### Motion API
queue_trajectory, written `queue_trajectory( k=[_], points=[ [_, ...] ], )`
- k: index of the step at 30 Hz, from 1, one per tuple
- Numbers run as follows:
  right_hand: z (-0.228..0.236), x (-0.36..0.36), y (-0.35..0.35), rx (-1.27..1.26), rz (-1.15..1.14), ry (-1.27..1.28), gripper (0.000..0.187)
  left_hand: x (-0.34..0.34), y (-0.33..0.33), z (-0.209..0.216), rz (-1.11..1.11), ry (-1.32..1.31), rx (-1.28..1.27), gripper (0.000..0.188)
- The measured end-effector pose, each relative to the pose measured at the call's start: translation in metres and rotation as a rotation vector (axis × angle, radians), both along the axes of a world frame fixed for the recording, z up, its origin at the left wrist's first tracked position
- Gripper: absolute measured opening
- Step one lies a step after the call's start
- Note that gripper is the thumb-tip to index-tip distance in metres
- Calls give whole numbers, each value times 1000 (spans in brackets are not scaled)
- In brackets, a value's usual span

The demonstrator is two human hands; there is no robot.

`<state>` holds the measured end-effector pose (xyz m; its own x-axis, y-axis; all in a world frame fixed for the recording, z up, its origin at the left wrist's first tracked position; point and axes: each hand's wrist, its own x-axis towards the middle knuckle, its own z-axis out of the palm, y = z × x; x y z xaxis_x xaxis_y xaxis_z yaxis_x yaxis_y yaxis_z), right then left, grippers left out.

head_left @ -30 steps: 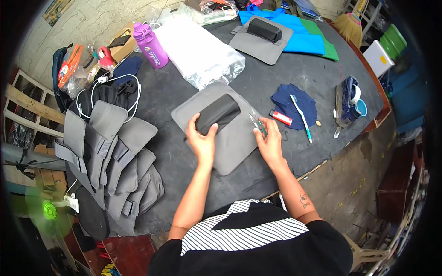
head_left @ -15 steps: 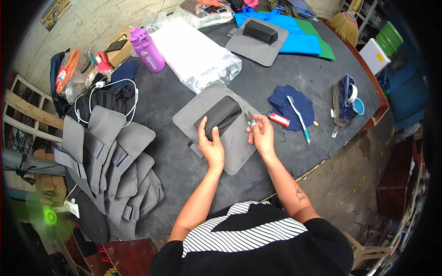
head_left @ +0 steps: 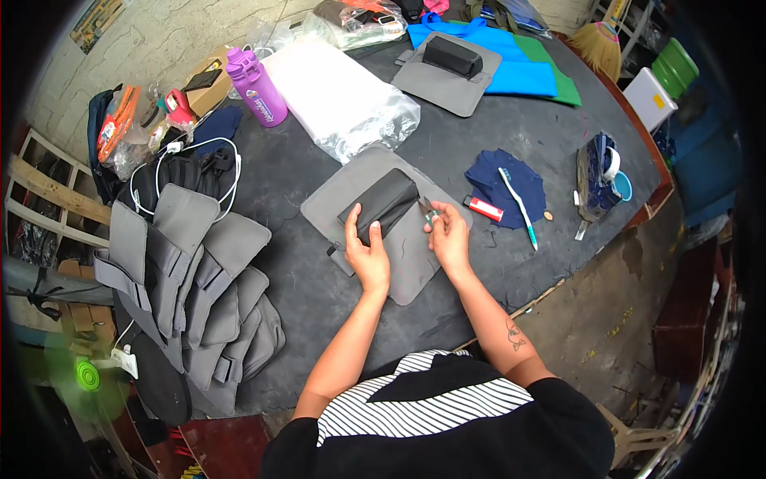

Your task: The person is assembling grey fabric panels with black components on a workbench, using a tool to trim or adjust the pieces.

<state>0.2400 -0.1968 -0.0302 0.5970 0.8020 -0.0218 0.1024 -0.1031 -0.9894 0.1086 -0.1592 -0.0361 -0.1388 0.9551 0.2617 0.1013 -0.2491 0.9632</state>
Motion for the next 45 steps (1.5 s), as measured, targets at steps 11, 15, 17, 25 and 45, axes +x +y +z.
queue_trajectory(
  k=[11,15,17,25,45],
  points=[
    [3,6,0,-68,97,12,25,-1,2,3,-20,-66,-39,39],
    [9,17,-9,-72,267,44,24,-9,6,9,-60,-316,-111,37],
    [24,25,-17,269,84,19,20,-15,3,23,-59,-436,-96,36],
    [87,57,-21,331,48,338,27,-24,-5,75,-37,-203,97,27],
    [13,21,-1,65,138,-1065,12,-51,-12,16,-89,36,-57,57]
  ],
)
